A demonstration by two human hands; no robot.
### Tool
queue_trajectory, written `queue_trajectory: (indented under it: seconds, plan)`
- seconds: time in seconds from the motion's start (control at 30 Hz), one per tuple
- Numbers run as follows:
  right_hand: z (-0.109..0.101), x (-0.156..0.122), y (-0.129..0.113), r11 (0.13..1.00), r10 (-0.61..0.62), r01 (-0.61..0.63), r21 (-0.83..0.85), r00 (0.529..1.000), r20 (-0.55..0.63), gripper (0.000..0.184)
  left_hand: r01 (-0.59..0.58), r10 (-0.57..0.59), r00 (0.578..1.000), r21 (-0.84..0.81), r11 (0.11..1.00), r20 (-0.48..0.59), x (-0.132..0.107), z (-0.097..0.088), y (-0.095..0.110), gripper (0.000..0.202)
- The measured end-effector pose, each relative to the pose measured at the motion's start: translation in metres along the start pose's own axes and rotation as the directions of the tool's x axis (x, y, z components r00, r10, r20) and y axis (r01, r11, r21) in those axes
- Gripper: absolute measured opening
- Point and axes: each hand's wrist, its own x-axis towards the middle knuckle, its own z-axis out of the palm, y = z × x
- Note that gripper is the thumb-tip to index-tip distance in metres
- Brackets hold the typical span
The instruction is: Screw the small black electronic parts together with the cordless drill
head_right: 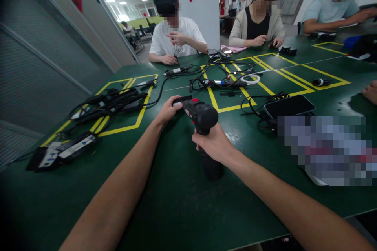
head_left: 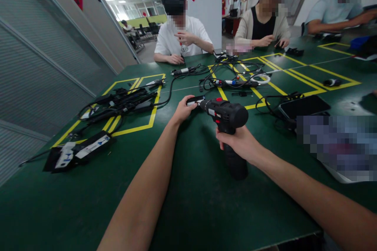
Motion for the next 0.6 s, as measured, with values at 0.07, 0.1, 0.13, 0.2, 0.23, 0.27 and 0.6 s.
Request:
queue_trajectory:
  seconds: [0.07, 0.1, 0.13, 0.2, 0.23, 0.27, 0.6]
  plan:
    - [0.0002, -0.0001, -0.0002, 1.0, 0.0, 0.0, 0.001, 1.0, 0.002, 0.007, -0.002, 0.002, 1.0, 0.003, 1.0, 0.0, 0.0001, 0.0, -0.0006, 0.053]
    - [0.0002, -0.0002, -0.0003, 1.0, 0.002, -0.002, 0.001, 1.0, 0.005, 0.007, -0.004, 0.004, 1.0, 0.004, 1.0, 0.001, 0.0001, -0.0001, -0.0008, 0.053]
    - [0.0001, -0.0002, -0.0004, 1.0, 0.004, -0.004, 0.0, 1.0, 0.006, 0.007, -0.008, 0.008, 1.0, 0.005, 1.0, 0.002, 0.0001, -0.0002, -0.001, 0.052]
    - [-0.0003, -0.0004, -0.001, 1.0, 0.008, -0.008, 0.002, 1.0, 0.01, 0.007, -0.018, 0.018, 1.0, 0.007, 1.0, 0.004, 0.0001, -0.0004, -0.0012, 0.052]
    - [-0.0005, -0.0005, -0.0014, 1.0, 0.011, -0.011, 0.003, 1.0, 0.01, 0.007, -0.021, 0.021, 1.0, 0.008, 1.0, 0.004, 0.0, -0.0005, -0.0011, 0.052]
    - [-0.0007, -0.0005, -0.0018, 1.0, 0.014, -0.014, 0.002, 1.0, 0.009, 0.007, -0.024, 0.024, 1.0, 0.01, 1.0, 0.003, 0.0, -0.0005, -0.0009, 0.052]
    - [0.0003, -0.0014, -0.0018, 1.0, -0.003, 0.003, -0.01, 1.0, 0.004, 0.006, -0.003, 0.003, 1.0, 0.002, 1.0, 0.009, -0.0007, -0.001, 0.0015, 0.051]
